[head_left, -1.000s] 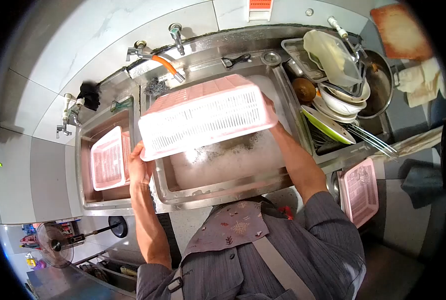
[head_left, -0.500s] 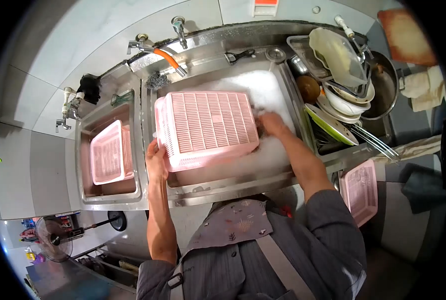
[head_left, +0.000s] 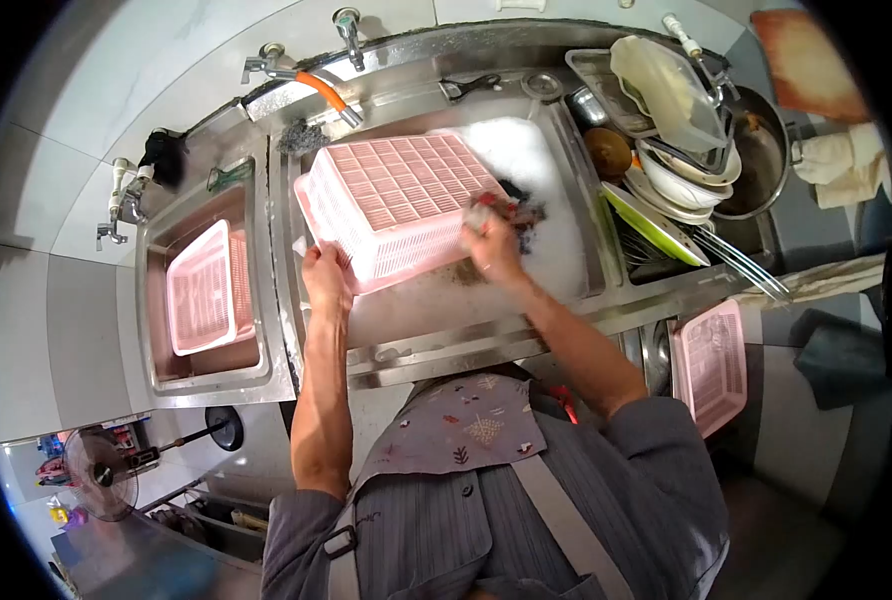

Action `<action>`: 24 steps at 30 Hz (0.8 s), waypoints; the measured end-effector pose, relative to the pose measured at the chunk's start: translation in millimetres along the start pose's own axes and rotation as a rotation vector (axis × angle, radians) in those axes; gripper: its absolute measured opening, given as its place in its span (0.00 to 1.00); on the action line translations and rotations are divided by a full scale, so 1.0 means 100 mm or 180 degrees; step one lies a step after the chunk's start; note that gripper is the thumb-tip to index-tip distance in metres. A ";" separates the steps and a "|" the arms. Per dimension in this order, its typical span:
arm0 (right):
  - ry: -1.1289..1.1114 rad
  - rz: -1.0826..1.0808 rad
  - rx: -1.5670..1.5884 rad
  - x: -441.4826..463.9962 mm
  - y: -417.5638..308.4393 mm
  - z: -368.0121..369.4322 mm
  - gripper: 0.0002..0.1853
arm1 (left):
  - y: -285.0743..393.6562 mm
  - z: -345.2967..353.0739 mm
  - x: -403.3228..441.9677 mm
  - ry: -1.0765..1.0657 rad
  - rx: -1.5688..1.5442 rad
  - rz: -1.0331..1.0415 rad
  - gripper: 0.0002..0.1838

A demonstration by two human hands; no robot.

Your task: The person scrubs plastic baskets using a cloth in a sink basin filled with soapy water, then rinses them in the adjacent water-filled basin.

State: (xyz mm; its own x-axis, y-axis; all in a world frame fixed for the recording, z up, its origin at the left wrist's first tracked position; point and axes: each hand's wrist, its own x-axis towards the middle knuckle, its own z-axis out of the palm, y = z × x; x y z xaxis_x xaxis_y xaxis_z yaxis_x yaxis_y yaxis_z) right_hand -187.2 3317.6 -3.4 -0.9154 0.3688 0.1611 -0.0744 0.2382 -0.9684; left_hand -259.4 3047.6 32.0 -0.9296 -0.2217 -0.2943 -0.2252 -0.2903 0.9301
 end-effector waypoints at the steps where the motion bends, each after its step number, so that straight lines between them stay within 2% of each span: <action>1: -0.0013 -0.0262 0.0008 -0.16 -0.23 0.11 0.13 | 0.01 0.04 -0.06 -0.0012 0.0000 0.0007 0.07; 3: -0.0272 -0.0987 -0.0222 -0.37 -0.16 0.38 0.12 | 0.07 0.13 -0.20 0.0220 -0.0005 -0.0160 0.07; 5: -0.0702 -0.1206 -0.0252 -0.52 -0.40 0.56 0.11 | 0.05 0.10 -0.18 0.0065 -0.0083 -0.0180 0.07; 7: -0.0865 -0.1752 -0.0465 -0.57 -0.88 0.60 0.14 | -0.01 0.02 -0.11 -0.0096 -0.0153 -0.0228 0.06; 8: -0.1143 -0.1655 -0.0616 -0.57 -0.94 0.60 0.14 | -0.04 -0.04 -0.05 -0.0152 -0.0152 -0.0258 0.06; 9: -0.1123 -0.1661 -0.0623 -0.56 -0.84 0.59 0.14 | -0.05 -0.06 -0.02 -0.0208 -0.0145 -0.0275 0.06; 11: -0.1200 -0.2277 -0.0980 -0.48 -0.56 0.54 0.12 | -0.03 -0.03 -0.03 -0.0208 -0.0167 -0.0329 0.06; 13: -0.1194 -0.2251 -0.0965 -0.45 -0.46 0.35 0.10 | -0.10 -0.09 0.00 -0.0350 -0.0171 -0.0384 0.06; 15: -0.2103 -0.1400 -0.1258 -0.36 -0.16 0.19 0.09 | -0.15 -0.09 -0.06 -0.0322 -0.0292 -0.0414 0.06; 16: -0.2124 -0.1399 -0.1255 -0.32 -0.08 0.08 0.09 | -0.20 -0.13 -0.05 -0.0379 -0.0350 -0.0419 0.06; 18: -0.2312 -0.0781 -0.1868 -0.17 0.06 -0.16 0.12 | -0.23 -0.13 -0.05 -0.0379 -0.0293 -0.0404 0.06; 20: -0.2622 -0.0541 -0.2354 0.03 0.19 -0.39 0.14 | -0.19 -0.07 -0.13 -0.0264 -0.0262 -0.0345 0.06; 22: -0.2393 -0.0320 -0.2803 0.20 0.49 -0.59 0.14 | -0.18 -0.06 -0.17 -0.0146 -0.0239 -0.0287 0.06; 24: -0.2798 0.0203 -0.3881 0.41 0.74 -0.75 0.16 | -0.22 -0.13 -0.15 -0.0225 -0.0216 -0.0172 0.07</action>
State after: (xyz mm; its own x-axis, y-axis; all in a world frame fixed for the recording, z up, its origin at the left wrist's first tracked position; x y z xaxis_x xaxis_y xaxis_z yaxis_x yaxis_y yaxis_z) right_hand -200.5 3417.3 -54.7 -0.8761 -0.1289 -0.4646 -0.0656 0.9865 -0.1500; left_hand -237.2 3045.7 12.9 -0.9355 -0.1384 -0.3252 -0.2576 -0.3630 0.8955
